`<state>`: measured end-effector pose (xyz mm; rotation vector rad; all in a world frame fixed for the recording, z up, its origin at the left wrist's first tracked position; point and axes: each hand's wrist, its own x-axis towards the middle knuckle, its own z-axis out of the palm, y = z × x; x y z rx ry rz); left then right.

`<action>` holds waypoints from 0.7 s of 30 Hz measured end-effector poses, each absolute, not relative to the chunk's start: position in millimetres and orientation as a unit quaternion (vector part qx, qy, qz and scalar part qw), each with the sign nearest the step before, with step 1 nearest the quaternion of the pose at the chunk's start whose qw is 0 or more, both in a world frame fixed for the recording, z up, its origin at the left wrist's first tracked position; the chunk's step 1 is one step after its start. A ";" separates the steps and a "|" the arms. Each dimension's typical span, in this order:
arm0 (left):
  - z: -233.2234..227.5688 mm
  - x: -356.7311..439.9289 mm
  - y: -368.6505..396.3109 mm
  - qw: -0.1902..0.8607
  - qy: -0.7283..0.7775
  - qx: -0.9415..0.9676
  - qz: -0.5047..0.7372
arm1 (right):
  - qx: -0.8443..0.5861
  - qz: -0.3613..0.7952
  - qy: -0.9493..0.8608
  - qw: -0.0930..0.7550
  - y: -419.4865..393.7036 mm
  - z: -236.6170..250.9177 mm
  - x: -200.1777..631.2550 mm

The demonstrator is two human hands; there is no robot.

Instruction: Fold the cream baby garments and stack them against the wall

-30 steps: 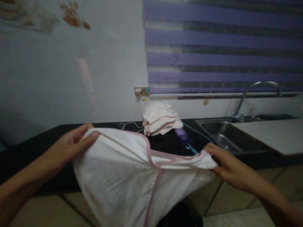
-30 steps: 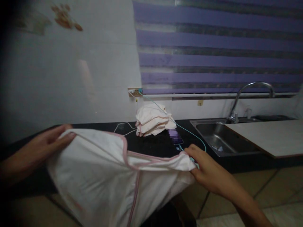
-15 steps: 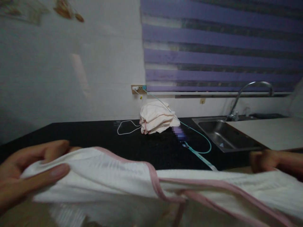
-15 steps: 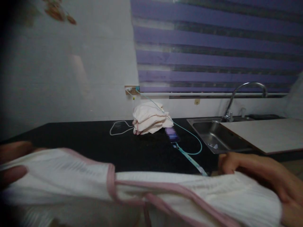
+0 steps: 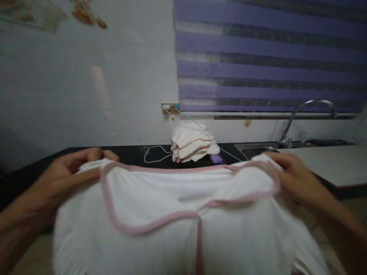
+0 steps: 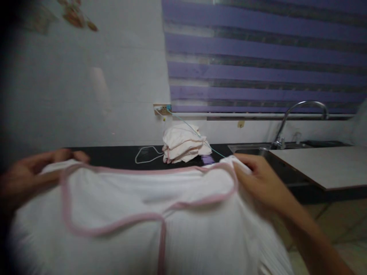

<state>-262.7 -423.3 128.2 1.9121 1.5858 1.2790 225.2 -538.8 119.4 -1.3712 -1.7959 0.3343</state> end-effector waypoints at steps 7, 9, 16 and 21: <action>58.7 -207.6 -312.6 0.031 0.676 0.654 0.337 | -0.719 0.021 -0.644 0.261 -345.3 41.9 119.1; 26.8 -185.6 -304.0 -0.013 0.652 0.695 0.303 | -0.735 0.024 -0.631 0.246 -322.6 13.8 89.3; -70.4 -123.2 -334.6 -0.001 0.555 0.813 0.175 | -0.745 -0.028 -0.623 0.235 -286.2 -40.0 60.0; -85.5 -134.0 -300.1 0.019 0.578 0.811 0.087 | -0.679 -0.087 -0.698 0.208 -268.9 -40.3 88.3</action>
